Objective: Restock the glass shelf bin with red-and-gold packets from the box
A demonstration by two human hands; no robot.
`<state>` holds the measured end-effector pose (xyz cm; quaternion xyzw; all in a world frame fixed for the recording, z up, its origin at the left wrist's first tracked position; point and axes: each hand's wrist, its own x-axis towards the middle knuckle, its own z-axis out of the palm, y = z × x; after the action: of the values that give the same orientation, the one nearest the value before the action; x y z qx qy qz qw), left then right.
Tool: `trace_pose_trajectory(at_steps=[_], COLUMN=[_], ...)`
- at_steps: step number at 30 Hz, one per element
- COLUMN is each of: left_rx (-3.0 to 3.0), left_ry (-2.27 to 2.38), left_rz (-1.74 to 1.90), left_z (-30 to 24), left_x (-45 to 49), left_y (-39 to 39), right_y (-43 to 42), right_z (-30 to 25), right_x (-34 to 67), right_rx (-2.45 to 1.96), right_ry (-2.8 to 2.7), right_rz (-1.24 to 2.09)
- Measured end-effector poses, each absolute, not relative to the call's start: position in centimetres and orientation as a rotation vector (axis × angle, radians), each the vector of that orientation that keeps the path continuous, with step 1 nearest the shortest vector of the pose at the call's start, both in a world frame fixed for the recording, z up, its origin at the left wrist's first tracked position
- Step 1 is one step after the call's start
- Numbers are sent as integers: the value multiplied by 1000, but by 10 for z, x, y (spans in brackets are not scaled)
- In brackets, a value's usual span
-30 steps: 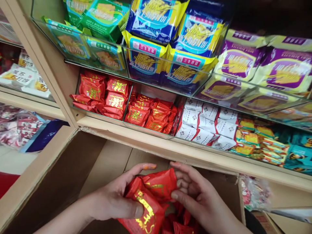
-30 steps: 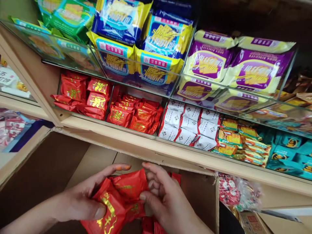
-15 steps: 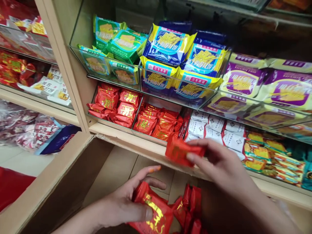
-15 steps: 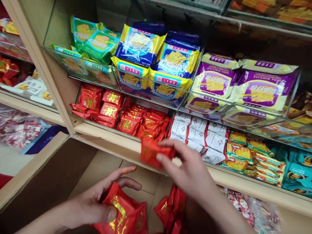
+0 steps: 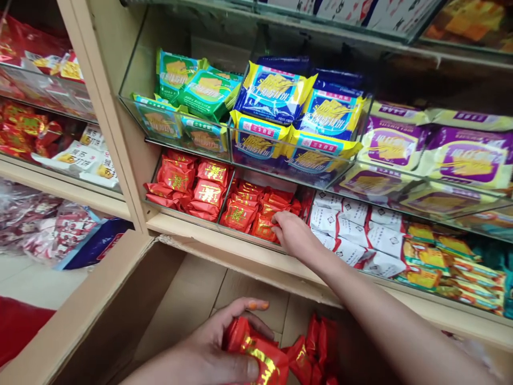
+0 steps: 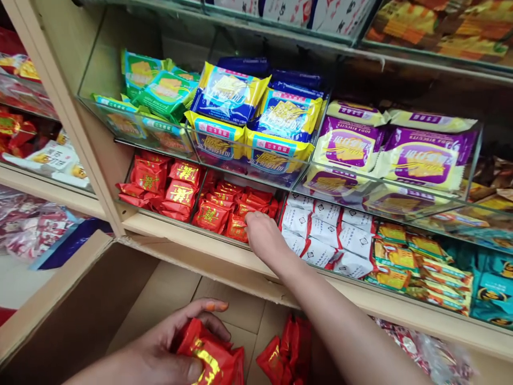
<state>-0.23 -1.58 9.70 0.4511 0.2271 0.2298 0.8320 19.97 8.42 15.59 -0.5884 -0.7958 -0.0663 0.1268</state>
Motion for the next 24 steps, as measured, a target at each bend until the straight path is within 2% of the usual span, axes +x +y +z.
trace_pose_trajectory(at_steps=[6, 11, 15, 24], left_rx=[821, 817, 833, 853], left_ry=[578, 485, 501, 655], left_rz=[520, 594, 628, 561], left_z=[99, 95, 94, 99], left_x=[-2, 4, 9, 14], left_y=[-14, -16, -19, -21], right_y=[46, -35, -64, -66], right_z=[169, 163, 143, 129], right_x=[201, 182, 173, 191], right_rx=[-1357, -1196, -1377, -1540], right_ry=[-2170, -2277, -2365, -1894], right_rz=[-161, 282, 444, 923])
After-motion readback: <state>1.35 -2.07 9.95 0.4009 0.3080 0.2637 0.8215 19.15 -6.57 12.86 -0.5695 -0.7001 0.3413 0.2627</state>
